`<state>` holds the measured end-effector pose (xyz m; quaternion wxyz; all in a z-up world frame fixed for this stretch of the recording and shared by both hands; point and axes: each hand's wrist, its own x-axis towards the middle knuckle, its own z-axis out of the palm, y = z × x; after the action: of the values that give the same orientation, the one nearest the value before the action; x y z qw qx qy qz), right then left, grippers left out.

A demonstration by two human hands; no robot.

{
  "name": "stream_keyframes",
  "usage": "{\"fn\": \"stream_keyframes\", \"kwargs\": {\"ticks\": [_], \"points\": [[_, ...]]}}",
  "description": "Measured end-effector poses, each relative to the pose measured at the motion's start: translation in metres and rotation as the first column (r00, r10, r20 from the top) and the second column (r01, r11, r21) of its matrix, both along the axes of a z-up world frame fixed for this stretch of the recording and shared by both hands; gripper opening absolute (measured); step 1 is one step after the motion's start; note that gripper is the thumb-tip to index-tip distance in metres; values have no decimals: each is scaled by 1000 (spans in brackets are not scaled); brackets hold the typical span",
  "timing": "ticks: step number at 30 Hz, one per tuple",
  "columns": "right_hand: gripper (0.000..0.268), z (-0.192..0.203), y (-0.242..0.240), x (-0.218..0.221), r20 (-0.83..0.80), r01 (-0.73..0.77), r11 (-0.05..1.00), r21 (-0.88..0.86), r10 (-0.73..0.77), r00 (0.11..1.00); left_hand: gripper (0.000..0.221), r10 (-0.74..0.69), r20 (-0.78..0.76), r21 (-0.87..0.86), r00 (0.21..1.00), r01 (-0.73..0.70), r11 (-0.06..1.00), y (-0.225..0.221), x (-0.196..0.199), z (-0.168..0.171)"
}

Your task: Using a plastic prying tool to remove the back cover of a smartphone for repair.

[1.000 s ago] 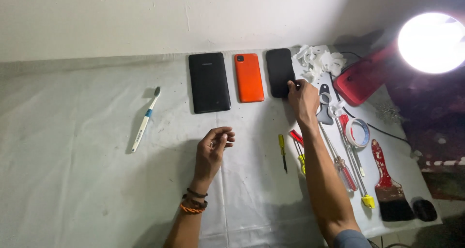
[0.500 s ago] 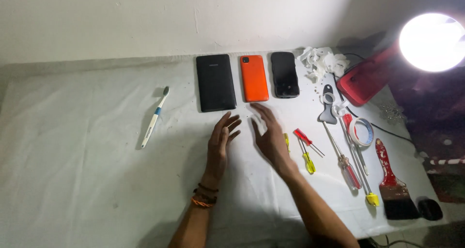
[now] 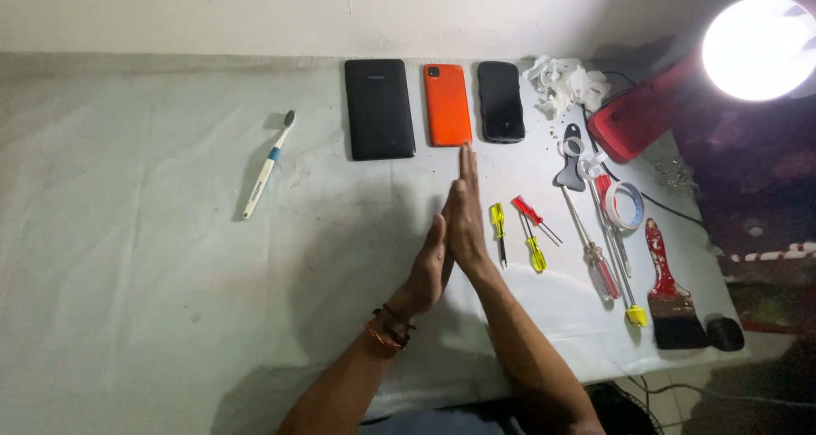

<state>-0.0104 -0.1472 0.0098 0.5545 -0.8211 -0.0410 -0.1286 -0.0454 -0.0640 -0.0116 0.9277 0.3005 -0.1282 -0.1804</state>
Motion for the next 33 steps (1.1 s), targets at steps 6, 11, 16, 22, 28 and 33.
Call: {"fn": "stream_keyframes", "kwargs": {"ticks": [6,11,16,22,28,33], "points": [[51,-22,-9,-6,-23,81,981,-175,-86,996,73,126,126,-29,984,-123,992,4,6,12],[43,-30,-25,43,-7,157,890,-428,-177,984,71,347,52,150,936,-351,924,28,24,25],[67,-59,-40,126,0,215,684,-697,-300,954,61,398,0,171,917,-392,904,31,29,11],[63,-50,-29,148,44,211,472,-856,-340,939,52,407,-17,192,913,-397,897,37,35,3],[28,-51,-49,144,-2,53,273,-961,-198,980,42,433,-24,214,901,-418,883,43,38,1],[15,-42,-78,121,-170,165,960,-229,-206,964,38,435,-26,260,900,-414,872,46,38,7]]}}
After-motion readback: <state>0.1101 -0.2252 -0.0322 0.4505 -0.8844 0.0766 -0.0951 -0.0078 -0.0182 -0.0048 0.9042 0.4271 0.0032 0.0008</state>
